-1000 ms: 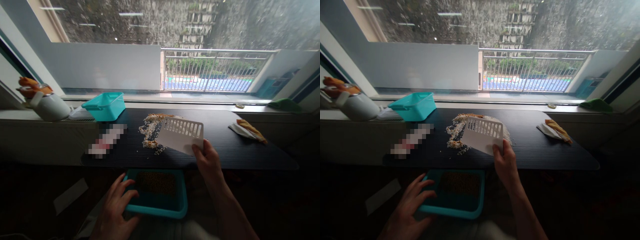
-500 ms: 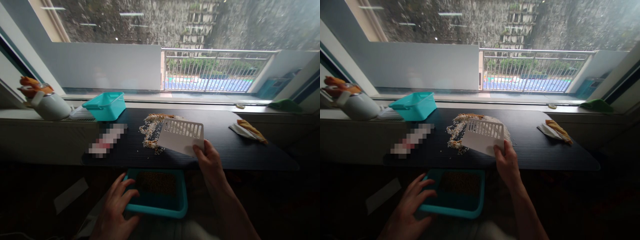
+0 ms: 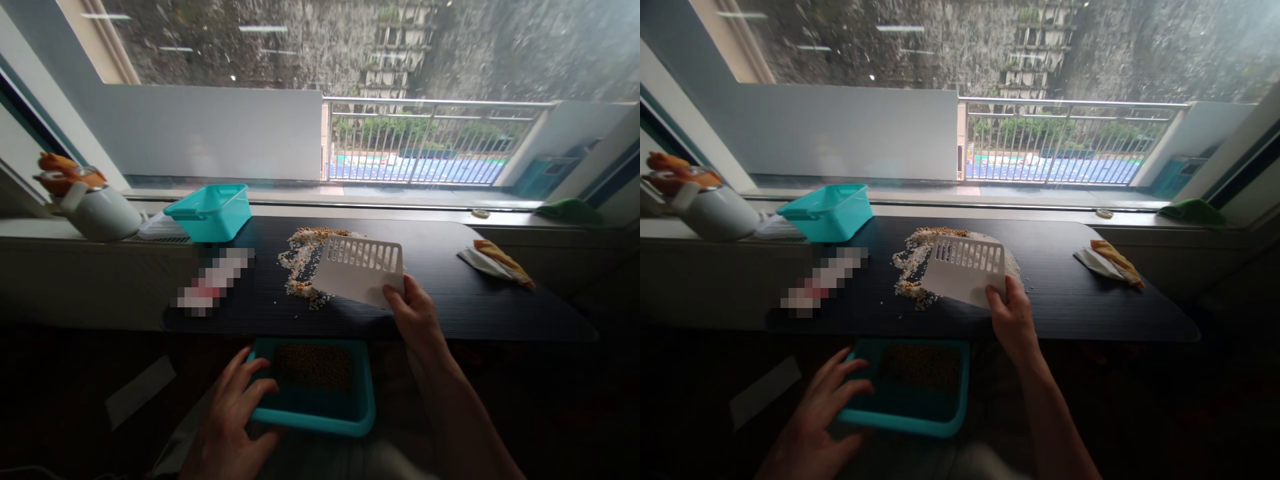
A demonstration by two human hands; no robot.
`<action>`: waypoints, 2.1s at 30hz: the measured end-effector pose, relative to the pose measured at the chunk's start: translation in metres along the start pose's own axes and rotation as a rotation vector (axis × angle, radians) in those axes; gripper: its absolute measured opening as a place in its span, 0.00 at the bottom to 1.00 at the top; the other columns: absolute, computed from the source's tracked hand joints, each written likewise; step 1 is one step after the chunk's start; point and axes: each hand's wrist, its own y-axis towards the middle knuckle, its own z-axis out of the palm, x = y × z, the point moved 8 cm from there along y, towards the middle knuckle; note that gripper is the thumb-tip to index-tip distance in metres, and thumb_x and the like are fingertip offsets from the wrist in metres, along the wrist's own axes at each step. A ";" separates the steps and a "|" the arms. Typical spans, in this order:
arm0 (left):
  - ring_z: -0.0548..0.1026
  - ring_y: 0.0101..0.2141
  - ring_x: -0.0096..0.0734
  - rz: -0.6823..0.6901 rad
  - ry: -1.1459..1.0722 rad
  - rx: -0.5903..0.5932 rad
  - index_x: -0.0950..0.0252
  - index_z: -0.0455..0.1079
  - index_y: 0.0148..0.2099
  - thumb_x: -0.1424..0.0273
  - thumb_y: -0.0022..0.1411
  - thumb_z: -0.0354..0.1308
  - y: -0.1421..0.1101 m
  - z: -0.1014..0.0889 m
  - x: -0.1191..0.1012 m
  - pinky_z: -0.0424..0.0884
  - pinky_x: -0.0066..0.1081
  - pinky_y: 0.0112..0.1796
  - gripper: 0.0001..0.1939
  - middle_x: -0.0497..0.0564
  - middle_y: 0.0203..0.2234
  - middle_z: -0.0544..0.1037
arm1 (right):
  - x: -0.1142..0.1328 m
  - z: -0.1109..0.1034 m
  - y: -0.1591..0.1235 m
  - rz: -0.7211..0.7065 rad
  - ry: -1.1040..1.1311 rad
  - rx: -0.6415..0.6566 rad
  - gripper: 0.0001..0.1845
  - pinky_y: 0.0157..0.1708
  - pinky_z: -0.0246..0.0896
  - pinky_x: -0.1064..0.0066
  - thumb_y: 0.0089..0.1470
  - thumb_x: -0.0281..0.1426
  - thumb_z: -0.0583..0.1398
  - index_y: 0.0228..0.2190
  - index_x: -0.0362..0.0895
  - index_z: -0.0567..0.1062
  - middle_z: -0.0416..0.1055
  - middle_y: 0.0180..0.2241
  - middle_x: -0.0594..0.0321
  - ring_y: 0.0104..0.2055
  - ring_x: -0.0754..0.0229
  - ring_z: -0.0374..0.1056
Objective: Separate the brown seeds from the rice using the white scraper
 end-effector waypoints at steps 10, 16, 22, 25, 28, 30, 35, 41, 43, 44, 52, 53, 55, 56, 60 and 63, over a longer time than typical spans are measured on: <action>0.62 0.58 0.54 -0.018 -0.021 0.006 0.58 0.68 0.40 0.75 0.53 0.55 0.001 0.000 0.000 0.74 0.51 0.45 0.12 0.55 0.49 0.71 | -0.001 -0.009 -0.003 0.044 0.068 -0.025 0.15 0.37 0.62 0.65 0.52 0.38 0.61 0.40 0.44 0.73 0.74 0.33 0.62 0.36 0.55 0.69; 0.62 0.57 0.56 -0.017 -0.014 0.000 0.58 0.68 0.40 0.76 0.51 0.55 0.002 0.000 -0.001 0.75 0.53 0.44 0.13 0.55 0.48 0.71 | -0.005 -0.011 -0.006 0.073 0.149 -0.002 0.16 0.35 0.63 0.67 0.50 0.39 0.63 0.40 0.45 0.74 0.75 0.33 0.64 0.34 0.57 0.69; 0.62 0.58 0.56 -0.011 -0.011 0.010 0.58 0.67 0.41 0.76 0.51 0.54 0.001 0.001 0.000 0.75 0.55 0.44 0.14 0.56 0.48 0.71 | -0.008 -0.023 -0.012 0.097 0.102 -0.082 0.18 0.37 0.62 0.67 0.48 0.39 0.63 0.40 0.44 0.75 0.75 0.32 0.63 0.35 0.56 0.69; 0.61 0.58 0.56 -0.025 -0.011 0.018 0.58 0.67 0.41 0.76 0.52 0.54 0.000 0.002 0.001 0.74 0.56 0.44 0.14 0.56 0.49 0.70 | -0.007 -0.023 -0.017 0.122 0.130 -0.072 0.18 0.37 0.62 0.68 0.48 0.39 0.64 0.40 0.44 0.75 0.76 0.33 0.63 0.35 0.57 0.69; 0.61 0.58 0.56 -0.014 -0.009 0.021 0.58 0.67 0.41 0.76 0.51 0.54 0.001 0.002 0.000 0.75 0.55 0.44 0.13 0.56 0.49 0.70 | -0.006 -0.022 -0.018 0.143 0.183 -0.067 0.18 0.37 0.63 0.68 0.48 0.39 0.64 0.40 0.44 0.75 0.76 0.33 0.64 0.34 0.58 0.69; 0.62 0.58 0.57 -0.007 -0.007 0.018 0.58 0.67 0.41 0.76 0.51 0.55 0.001 0.002 0.000 0.75 0.54 0.44 0.13 0.56 0.48 0.70 | -0.006 -0.022 -0.016 0.134 0.179 -0.080 0.18 0.36 0.63 0.68 0.47 0.39 0.64 0.40 0.44 0.75 0.76 0.32 0.64 0.34 0.58 0.69; 0.61 0.59 0.56 -0.037 -0.018 0.013 0.59 0.68 0.40 0.76 0.50 0.55 -0.001 0.004 0.004 0.73 0.51 0.47 0.13 0.55 0.49 0.71 | -0.009 -0.016 -0.006 0.100 0.138 -0.044 0.18 0.35 0.63 0.67 0.49 0.39 0.63 0.40 0.43 0.74 0.76 0.33 0.63 0.34 0.57 0.69; 0.60 0.59 0.56 -0.071 -0.030 0.030 0.58 0.69 0.40 0.75 0.51 0.56 -0.004 0.007 0.007 0.73 0.52 0.48 0.13 0.54 0.50 0.71 | -0.005 -0.009 -0.010 0.106 0.175 0.031 0.17 0.36 0.64 0.68 0.50 0.39 0.63 0.41 0.45 0.75 0.77 0.33 0.63 0.35 0.56 0.70; 0.60 0.59 0.56 -0.068 -0.033 0.029 0.58 0.69 0.40 0.74 0.51 0.56 -0.005 0.006 0.006 0.73 0.53 0.47 0.12 0.55 0.50 0.71 | -0.003 -0.010 -0.011 0.106 0.200 0.014 0.17 0.37 0.64 0.67 0.50 0.39 0.63 0.41 0.45 0.75 0.77 0.34 0.63 0.35 0.56 0.71; 0.61 0.59 0.57 -0.064 -0.032 0.023 0.58 0.69 0.40 0.74 0.51 0.56 -0.005 0.005 0.006 0.73 0.53 0.47 0.12 0.55 0.49 0.71 | -0.002 -0.011 -0.011 0.103 0.202 0.003 0.17 0.37 0.65 0.67 0.49 0.39 0.63 0.41 0.45 0.75 0.77 0.35 0.63 0.36 0.56 0.71; 0.65 0.56 0.56 -0.032 -0.022 -0.003 0.57 0.70 0.40 0.75 0.50 0.56 0.001 -0.002 0.001 0.76 0.52 0.43 0.13 0.54 0.47 0.73 | -0.005 -0.008 -0.007 0.072 0.124 0.041 0.17 0.37 0.64 0.66 0.50 0.39 0.63 0.40 0.45 0.75 0.76 0.33 0.62 0.36 0.55 0.70; 0.64 0.57 0.56 -0.037 -0.021 0.001 0.57 0.70 0.40 0.75 0.50 0.56 0.001 -0.001 0.002 0.76 0.52 0.44 0.13 0.54 0.47 0.73 | -0.005 -0.008 -0.009 0.071 0.126 0.049 0.17 0.36 0.64 0.66 0.49 0.39 0.63 0.40 0.45 0.75 0.76 0.33 0.62 0.36 0.55 0.70; 0.63 0.58 0.57 -0.052 -0.021 0.009 0.57 0.70 0.40 0.75 0.50 0.56 -0.001 0.002 0.004 0.75 0.53 0.45 0.13 0.54 0.48 0.73 | -0.004 -0.010 -0.012 0.072 0.142 0.054 0.17 0.36 0.64 0.67 0.49 0.40 0.63 0.40 0.45 0.76 0.76 0.33 0.62 0.35 0.55 0.70; 0.62 0.58 0.57 -0.060 -0.021 0.010 0.58 0.70 0.40 0.75 0.50 0.56 -0.002 0.004 0.006 0.74 0.53 0.46 0.13 0.54 0.49 0.73 | -0.003 -0.011 -0.014 0.075 0.151 0.049 0.17 0.35 0.64 0.67 0.49 0.40 0.63 0.40 0.45 0.76 0.76 0.32 0.62 0.35 0.55 0.70; 0.62 0.59 0.56 -0.078 -0.026 0.005 0.58 0.71 0.40 0.75 0.49 0.57 -0.005 0.006 0.008 0.73 0.51 0.49 0.13 0.54 0.49 0.73 | 0.000 -0.016 -0.018 0.087 0.158 0.010 0.16 0.36 0.64 0.67 0.49 0.39 0.63 0.40 0.45 0.76 0.77 0.34 0.62 0.35 0.55 0.70; 0.64 0.58 0.56 -0.067 -0.031 0.004 0.58 0.71 0.39 0.74 0.50 0.57 -0.002 0.003 0.006 0.74 0.51 0.47 0.12 0.54 0.48 0.74 | -0.003 -0.015 -0.015 0.080 0.154 0.005 0.18 0.37 0.64 0.66 0.49 0.40 0.63 0.41 0.45 0.75 0.77 0.34 0.62 0.36 0.54 0.70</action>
